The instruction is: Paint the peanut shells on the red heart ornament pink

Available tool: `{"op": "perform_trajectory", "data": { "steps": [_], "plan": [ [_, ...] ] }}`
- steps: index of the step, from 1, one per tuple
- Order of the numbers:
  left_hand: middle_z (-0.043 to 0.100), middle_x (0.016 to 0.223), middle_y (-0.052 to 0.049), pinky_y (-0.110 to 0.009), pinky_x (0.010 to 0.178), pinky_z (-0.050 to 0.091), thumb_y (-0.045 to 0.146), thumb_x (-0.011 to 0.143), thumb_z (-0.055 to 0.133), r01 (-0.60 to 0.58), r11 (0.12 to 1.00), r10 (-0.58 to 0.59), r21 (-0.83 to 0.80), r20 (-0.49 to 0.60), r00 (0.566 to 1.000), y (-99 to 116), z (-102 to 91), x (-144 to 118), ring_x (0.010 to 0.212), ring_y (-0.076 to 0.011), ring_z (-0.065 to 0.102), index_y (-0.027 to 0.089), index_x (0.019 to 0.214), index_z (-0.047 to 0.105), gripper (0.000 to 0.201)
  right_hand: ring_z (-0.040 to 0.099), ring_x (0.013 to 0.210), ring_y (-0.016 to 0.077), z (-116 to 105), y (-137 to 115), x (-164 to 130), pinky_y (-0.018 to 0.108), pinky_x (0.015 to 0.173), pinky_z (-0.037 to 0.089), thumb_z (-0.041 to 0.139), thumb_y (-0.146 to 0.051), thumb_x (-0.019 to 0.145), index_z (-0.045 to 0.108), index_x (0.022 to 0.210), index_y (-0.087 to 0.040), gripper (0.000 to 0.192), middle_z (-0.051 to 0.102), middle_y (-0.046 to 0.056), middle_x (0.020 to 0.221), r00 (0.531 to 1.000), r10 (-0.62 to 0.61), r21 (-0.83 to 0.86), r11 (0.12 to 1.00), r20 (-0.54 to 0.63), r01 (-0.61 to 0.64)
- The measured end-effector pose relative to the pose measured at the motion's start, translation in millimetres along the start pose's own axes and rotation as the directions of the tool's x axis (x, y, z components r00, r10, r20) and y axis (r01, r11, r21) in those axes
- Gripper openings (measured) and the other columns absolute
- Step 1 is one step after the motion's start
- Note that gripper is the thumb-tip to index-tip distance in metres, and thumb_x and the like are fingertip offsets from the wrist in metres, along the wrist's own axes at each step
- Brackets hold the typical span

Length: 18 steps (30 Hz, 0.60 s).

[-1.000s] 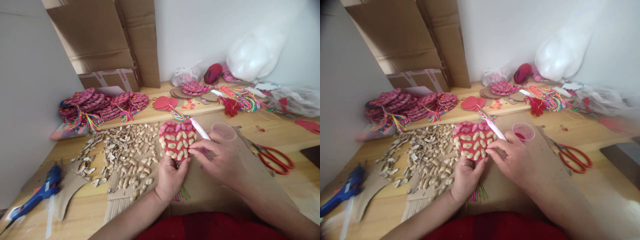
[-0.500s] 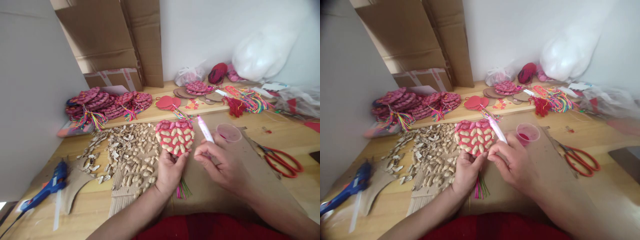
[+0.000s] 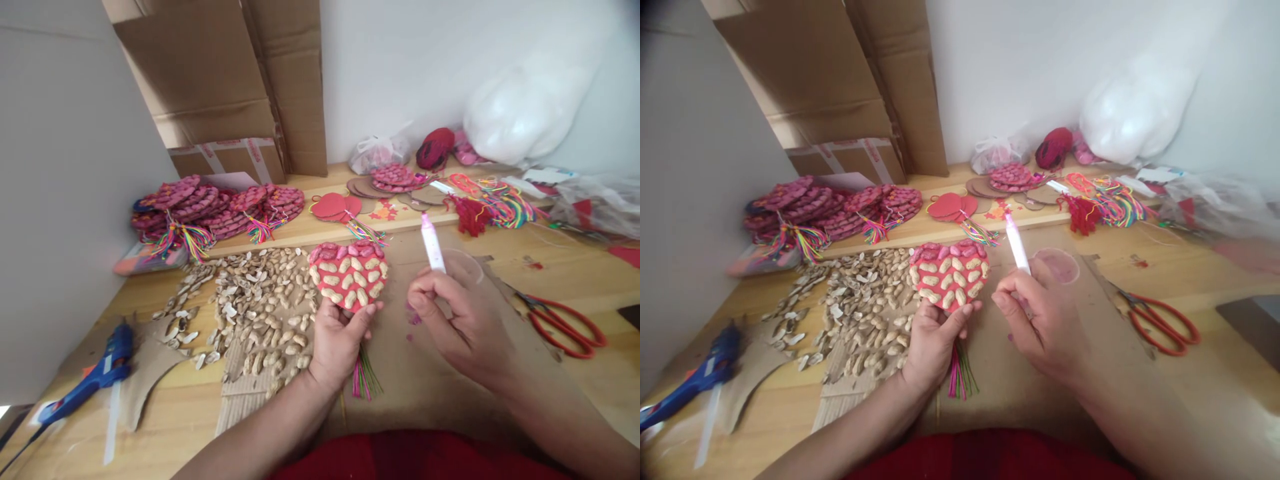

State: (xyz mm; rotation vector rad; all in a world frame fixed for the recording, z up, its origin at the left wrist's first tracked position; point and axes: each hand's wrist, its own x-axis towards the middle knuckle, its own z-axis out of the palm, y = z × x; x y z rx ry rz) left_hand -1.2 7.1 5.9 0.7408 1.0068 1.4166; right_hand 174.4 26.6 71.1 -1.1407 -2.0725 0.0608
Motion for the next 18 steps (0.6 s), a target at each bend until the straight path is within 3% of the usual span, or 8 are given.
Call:
{"op": "perform_trajectory", "data": {
  "steps": [4,9,14,18],
  "plan": [
    [0.079,0.093,-0.007,-0.020,0.047,0.046,0.034,0.074,0.089,-0.017,1.000,0.017,0.003,0.009,1.000,-1.3,1.0,1.0,0.088,-0.0248,0.079,0.020,0.104,0.058,0.046,0.052,0.073,0.0187,-0.2,1.5,1.9,0.039,0.075,0.038,0.056,-0.028,0.096,0.061,0.077,-0.026,0.019,0.059,-0.001,0.069,1.000,-0.002,0.050,0.999,-0.015,0.003],
    [0.078,0.095,-0.007,-0.020,0.048,0.046,0.035,0.073,0.089,-0.052,0.998,0.051,0.027,0.041,0.998,-2.3,0.2,4.3,0.092,-0.0264,0.079,0.019,0.106,0.057,0.048,0.061,0.083,0.0209,-14.9,-1.5,-3.8,0.039,0.078,0.045,0.061,-0.030,0.094,0.065,0.088,-0.028,0.008,0.067,0.001,0.081,0.996,0.071,0.106,0.992,-0.062,-0.064],
    [0.078,0.097,-0.007,-0.019,0.044,0.041,0.033,0.072,0.088,-0.122,0.986,0.114,0.114,0.071,0.991,-4.6,-4.5,6.8,0.088,-0.0248,0.078,0.019,0.105,0.057,0.047,0.065,0.082,0.0188,-57.1,-13.0,-32.3,0.035,0.074,0.049,0.063,-0.030,0.094,0.066,0.088,-0.028,0.006,0.068,0.001,0.084,0.980,0.113,0.012,0.994,-0.161,-0.112],
    [0.078,0.087,-0.005,-0.020,0.046,0.042,0.035,0.071,0.087,-0.160,0.972,0.148,0.170,0.083,0.986,-8.0,-7.3,9.9,0.070,-0.0190,0.073,0.019,0.098,0.057,0.044,0.066,0.078,0.0196,-104.5,-11.8,-86.8,0.035,0.071,0.049,0.065,-0.032,0.092,0.065,0.086,-0.028,0.007,0.069,0.002,0.083,0.956,0.121,-0.197,0.964,-0.268,-0.177]
  ]
}}
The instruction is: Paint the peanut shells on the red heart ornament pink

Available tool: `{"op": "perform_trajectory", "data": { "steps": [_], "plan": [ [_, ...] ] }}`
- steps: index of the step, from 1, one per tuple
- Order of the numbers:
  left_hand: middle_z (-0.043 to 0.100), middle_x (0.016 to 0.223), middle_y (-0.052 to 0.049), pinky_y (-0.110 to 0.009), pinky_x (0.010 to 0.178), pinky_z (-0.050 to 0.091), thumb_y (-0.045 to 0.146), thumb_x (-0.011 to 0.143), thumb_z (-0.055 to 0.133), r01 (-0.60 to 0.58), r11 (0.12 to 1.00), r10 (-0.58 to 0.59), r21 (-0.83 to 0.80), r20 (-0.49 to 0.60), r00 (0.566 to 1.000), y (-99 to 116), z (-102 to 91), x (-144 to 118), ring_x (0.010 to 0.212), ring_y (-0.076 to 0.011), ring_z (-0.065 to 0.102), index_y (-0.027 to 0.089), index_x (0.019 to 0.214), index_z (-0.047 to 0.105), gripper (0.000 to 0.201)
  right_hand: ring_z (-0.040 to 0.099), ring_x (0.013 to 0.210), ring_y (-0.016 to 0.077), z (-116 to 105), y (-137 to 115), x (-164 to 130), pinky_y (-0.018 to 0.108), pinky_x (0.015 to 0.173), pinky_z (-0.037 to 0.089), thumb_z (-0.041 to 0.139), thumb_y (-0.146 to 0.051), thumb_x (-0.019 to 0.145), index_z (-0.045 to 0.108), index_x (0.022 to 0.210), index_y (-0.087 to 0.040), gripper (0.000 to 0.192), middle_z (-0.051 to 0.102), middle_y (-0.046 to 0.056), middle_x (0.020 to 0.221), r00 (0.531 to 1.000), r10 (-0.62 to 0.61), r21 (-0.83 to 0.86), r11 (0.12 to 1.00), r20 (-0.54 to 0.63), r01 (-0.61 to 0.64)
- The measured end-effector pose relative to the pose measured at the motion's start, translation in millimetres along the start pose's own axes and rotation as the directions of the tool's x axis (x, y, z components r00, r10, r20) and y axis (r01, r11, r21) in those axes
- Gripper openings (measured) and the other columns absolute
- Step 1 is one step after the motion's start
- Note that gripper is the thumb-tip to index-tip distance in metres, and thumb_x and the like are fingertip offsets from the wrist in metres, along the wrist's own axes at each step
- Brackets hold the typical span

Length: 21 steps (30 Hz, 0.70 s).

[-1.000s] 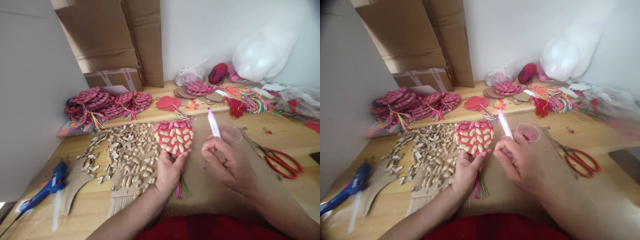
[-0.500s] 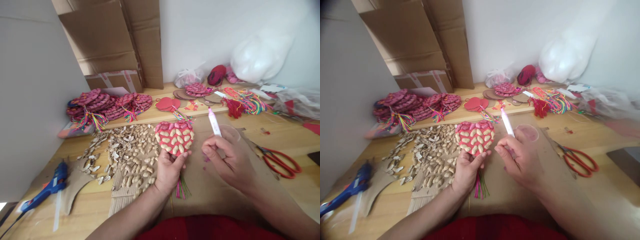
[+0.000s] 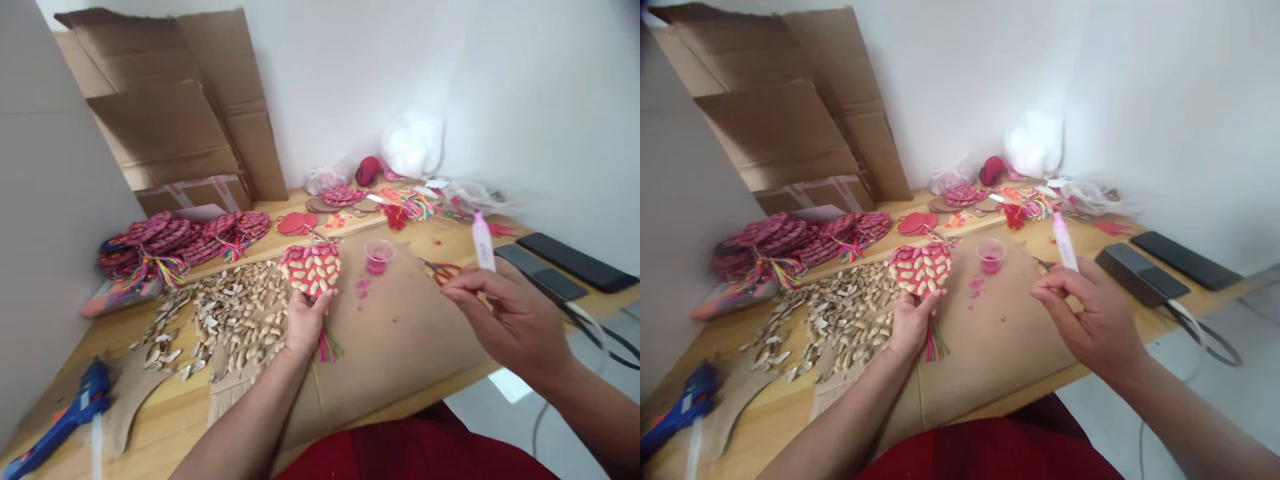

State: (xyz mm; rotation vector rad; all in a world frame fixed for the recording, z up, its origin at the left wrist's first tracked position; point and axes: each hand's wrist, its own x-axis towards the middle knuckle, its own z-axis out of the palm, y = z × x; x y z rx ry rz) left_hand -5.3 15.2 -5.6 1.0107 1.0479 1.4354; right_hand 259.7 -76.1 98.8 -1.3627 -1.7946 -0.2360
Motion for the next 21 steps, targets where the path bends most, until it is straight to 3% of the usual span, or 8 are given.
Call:
{"op": "perform_trajectory", "data": {
  "steps": [5,9,14,18,21],
  "plan": [
    [0.076,0.087,-0.006,-0.020,0.047,0.042,0.036,0.066,0.087,-0.033,0.999,0.032,0.027,0.010,0.999,-2.2,0.4,0.8,0.081,-0.0237,0.076,0.020,0.098,0.056,0.047,0.068,0.074,0.0210,-69.3,34.9,-62.5,0.037,0.066,0.049,0.071,-0.034,0.087,0.071,0.084,-0.030,0.005,0.071,0.004,0.082,0.995,0.086,-0.301,0.949,-0.052,-0.098],
    [0.077,0.091,-0.008,-0.022,0.049,0.045,0.035,0.065,0.086,-0.056,0.996,0.056,0.065,0.008,0.998,-2.0,1.6,0.6,0.082,-0.0253,0.077,0.020,0.098,0.056,0.047,0.071,0.077,0.0215,-103.5,56.3,-98.5,0.035,0.065,0.051,0.073,-0.036,0.085,0.075,0.087,-0.033,0.003,0.075,0.005,0.085,0.988,0.141,-0.406,0.901,-0.064,-0.155],
    [0.077,0.092,-0.008,-0.022,0.051,0.045,0.032,0.063,0.086,-0.090,0.991,0.091,0.098,-0.004,0.996,-4.1,1.1,2.7,0.083,-0.0253,0.076,0.019,0.098,0.057,0.047,0.065,0.059,0.0162,-115.7,71.4,-121.1,0.030,0.050,0.047,0.076,-0.032,0.083,0.079,0.090,-0.033,0.008,0.069,0.002,0.075,0.986,0.149,-0.455,0.874,-0.081,-0.169],
    [0.076,0.091,-0.008,-0.023,0.052,0.045,0.032,0.064,0.085,-0.118,0.988,0.120,0.102,-0.021,0.992,-4.8,-0.5,2.5,0.081,-0.0240,0.076,0.019,0.096,0.057,0.044,0.058,0.047,0.0141,-114.3,76.2,-129.0,0.029,0.042,0.043,0.079,-0.039,0.080,0.078,0.083,-0.035,0.005,0.064,-0.001,0.067,0.986,0.149,-0.459,0.873,-0.069,-0.164],
    [0.076,0.089,-0.007,-0.023,0.052,0.045,0.031,0.066,0.085,-0.133,0.987,0.137,0.095,-0.040,0.990,-3.7,-2.0,0.0,0.080,-0.0235,0.075,0.019,0.095,0.056,0.043,0.053,0.043,0.0139,-113.5,76.2,-129.7,0.029,0.039,0.038,0.080,-0.044,0.078,0.073,0.070,-0.031,0.017,0.055,-0.002,0.059,0.983,0.168,-0.464,0.866,-0.079,-0.185]
  ]
}}
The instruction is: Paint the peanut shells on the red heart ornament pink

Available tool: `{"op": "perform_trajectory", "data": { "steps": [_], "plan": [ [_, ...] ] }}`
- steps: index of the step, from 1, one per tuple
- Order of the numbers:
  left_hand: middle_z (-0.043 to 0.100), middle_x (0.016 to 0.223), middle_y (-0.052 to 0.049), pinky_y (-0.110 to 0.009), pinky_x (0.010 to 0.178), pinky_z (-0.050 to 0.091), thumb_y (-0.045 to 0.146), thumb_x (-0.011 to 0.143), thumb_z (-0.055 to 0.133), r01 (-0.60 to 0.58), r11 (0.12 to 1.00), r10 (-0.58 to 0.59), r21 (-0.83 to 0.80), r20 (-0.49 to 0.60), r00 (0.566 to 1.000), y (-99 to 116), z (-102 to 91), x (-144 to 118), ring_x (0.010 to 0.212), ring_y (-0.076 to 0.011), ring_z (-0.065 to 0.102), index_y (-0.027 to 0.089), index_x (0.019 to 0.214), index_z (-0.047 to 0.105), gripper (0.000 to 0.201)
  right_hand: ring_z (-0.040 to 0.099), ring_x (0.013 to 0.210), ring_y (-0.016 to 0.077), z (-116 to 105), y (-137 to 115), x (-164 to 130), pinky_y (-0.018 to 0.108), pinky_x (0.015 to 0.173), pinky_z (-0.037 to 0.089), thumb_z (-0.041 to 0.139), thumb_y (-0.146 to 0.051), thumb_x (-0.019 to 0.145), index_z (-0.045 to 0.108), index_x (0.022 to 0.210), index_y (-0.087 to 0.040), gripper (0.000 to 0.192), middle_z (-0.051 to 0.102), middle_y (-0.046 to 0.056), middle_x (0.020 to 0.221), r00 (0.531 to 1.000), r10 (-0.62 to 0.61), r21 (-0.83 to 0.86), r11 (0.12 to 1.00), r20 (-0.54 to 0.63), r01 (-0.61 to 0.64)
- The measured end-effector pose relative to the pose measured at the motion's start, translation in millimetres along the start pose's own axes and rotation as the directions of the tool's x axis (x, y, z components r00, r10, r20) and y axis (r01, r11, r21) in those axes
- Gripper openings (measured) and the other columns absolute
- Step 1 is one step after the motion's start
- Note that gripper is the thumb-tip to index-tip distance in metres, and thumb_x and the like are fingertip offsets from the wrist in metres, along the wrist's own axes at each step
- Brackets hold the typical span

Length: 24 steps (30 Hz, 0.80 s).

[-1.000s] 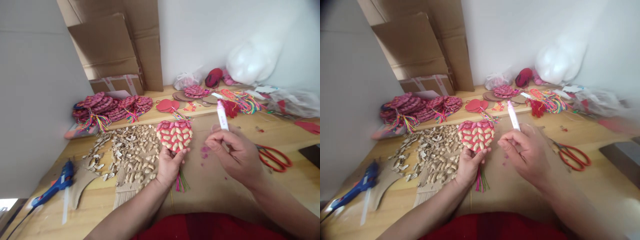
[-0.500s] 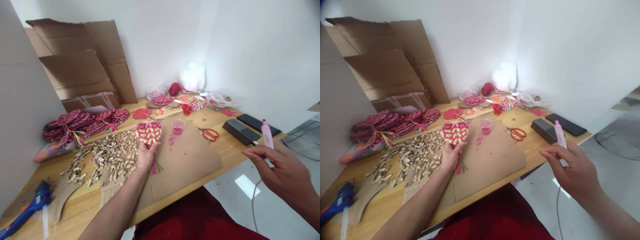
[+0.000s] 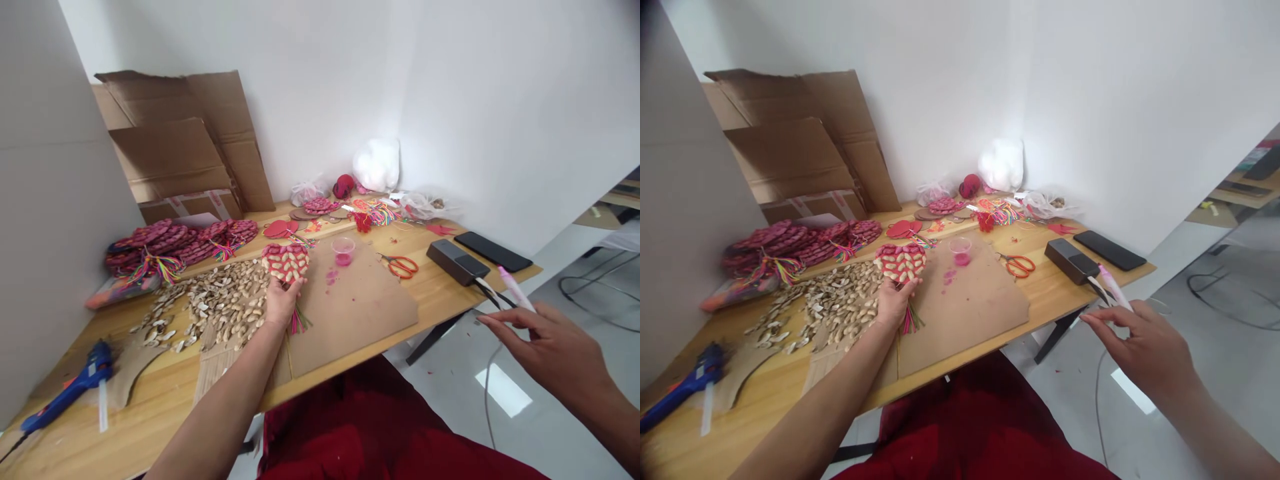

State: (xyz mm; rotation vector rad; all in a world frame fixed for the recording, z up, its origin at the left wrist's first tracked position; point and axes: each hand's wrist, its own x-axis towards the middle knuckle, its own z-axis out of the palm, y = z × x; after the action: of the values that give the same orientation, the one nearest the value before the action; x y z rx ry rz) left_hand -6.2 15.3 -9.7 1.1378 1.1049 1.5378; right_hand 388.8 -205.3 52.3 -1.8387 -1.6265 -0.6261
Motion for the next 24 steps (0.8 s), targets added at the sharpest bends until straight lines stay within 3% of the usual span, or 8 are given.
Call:
{"op": "perform_trajectory", "data": {
  "steps": [3,5,8,11,17,20,24],
  "plan": [
    [0.075,0.088,-0.006,-0.023,0.052,0.044,0.030,0.067,0.085,-0.009,1.000,0.009,-0.018,-0.021,1.000,0.8,-1.8,-2.1,0.081,-0.0236,0.075,0.019,0.096,0.056,0.042,0.054,0.045,0.0131,2.0,-1.5,1.0,0.029,0.041,0.041,0.079,-0.041,0.079,0.069,0.068,-0.029,0.019,0.054,-0.002,0.060,1.000,0.016,0.000,1.000,0.011,-0.016],
    [0.075,0.088,-0.006,-0.023,0.052,0.044,0.030,0.066,0.085,-0.012,0.999,0.010,-0.035,-0.033,0.999,0.4,-2.8,-2.3,0.082,-0.0237,0.075,0.019,0.097,0.056,0.044,0.057,0.047,0.0121,6.6,-3.5,0.8,0.027,0.045,0.044,0.076,-0.037,0.082,0.074,0.089,-0.031,0.010,0.060,-0.003,0.066,1.000,-0.004,0.014,1.000,0.031,0.003],
    [0.075,0.089,-0.005,-0.023,0.053,0.044,0.031,0.063,0.087,-0.008,0.997,0.005,-0.070,-0.042,0.999,-0.6,-4.1,-1.0,0.081,-0.0238,0.075,0.020,0.098,0.057,0.047,0.058,0.051,0.0121,18.0,-9.1,-1.6,0.028,0.049,0.044,0.063,-0.040,0.091,0.072,0.113,-0.029,0.026,0.064,-0.001,0.076,0.999,-0.038,0.023,0.999,-0.004,0.038],
    [0.075,0.092,-0.004,-0.023,0.054,0.045,0.030,0.060,0.090,0.003,0.992,-0.007,-0.124,-0.034,0.999,-0.1,-5.2,0.3,0.080,-0.0229,0.075,0.020,0.099,0.057,0.052,0.060,0.059,0.0132,29.5,-17.3,-2.0,0.028,0.054,0.043,0.056,-0.046,0.096,0.075,0.106,-0.024,0.031,0.065,0.002,0.077,0.992,-0.103,0.036,0.994,-0.076,0.106],
    [0.071,0.091,0.000,-0.019,0.047,0.034,0.027,0.057,0.093,0.052,0.967,-0.048,-0.251,0.023,0.999,9.2,-6.5,-3.3,0.076,-0.0179,0.073,0.022,0.104,0.057,0.060,0.065,0.072,0.0133,42.7,-40.2,10.7,0.024,0.069,0.048,0.065,-0.043,0.093,0.074,0.081,-0.022,0.026,0.069,0.002,0.079,0.956,-0.264,0.125,0.952,-0.132,0.280],
    [0.069,0.085,0.002,-0.018,0.045,0.029,0.024,0.054,0.095,0.090,0.949,-0.074,-0.302,0.063,0.995,15.9,-6.6,-6.8,0.072,-0.0153,0.071,0.023,0.107,0.058,0.065,0.063,0.070,0.0129,49.6,-53.7,14.6,0.025,0.068,0.047,0.065,-0.035,0.093,0.076,0.095,-0.022,0.017,0.067,0.002,0.078,0.950,-0.284,0.129,0.945,-0.129,0.300],
    [0.072,0.094,-0.001,-0.020,0.046,0.028,0.032,0.059,0.095,0.165,0.919,-0.125,-0.357,0.135,0.983,21.2,-8.2,-9.3,0.075,-0.0181,0.074,0.022,0.104,0.060,0.059,0.065,0.073,0.0141,58.7,-64.3,14.4,0.026,0.069,0.047,0.064,-0.031,0.094,0.072,0.120,-0.023,0.029,0.069,0.004,0.087,0.945,-0.304,0.127,0.940,-0.121,0.318]
  ]
}}
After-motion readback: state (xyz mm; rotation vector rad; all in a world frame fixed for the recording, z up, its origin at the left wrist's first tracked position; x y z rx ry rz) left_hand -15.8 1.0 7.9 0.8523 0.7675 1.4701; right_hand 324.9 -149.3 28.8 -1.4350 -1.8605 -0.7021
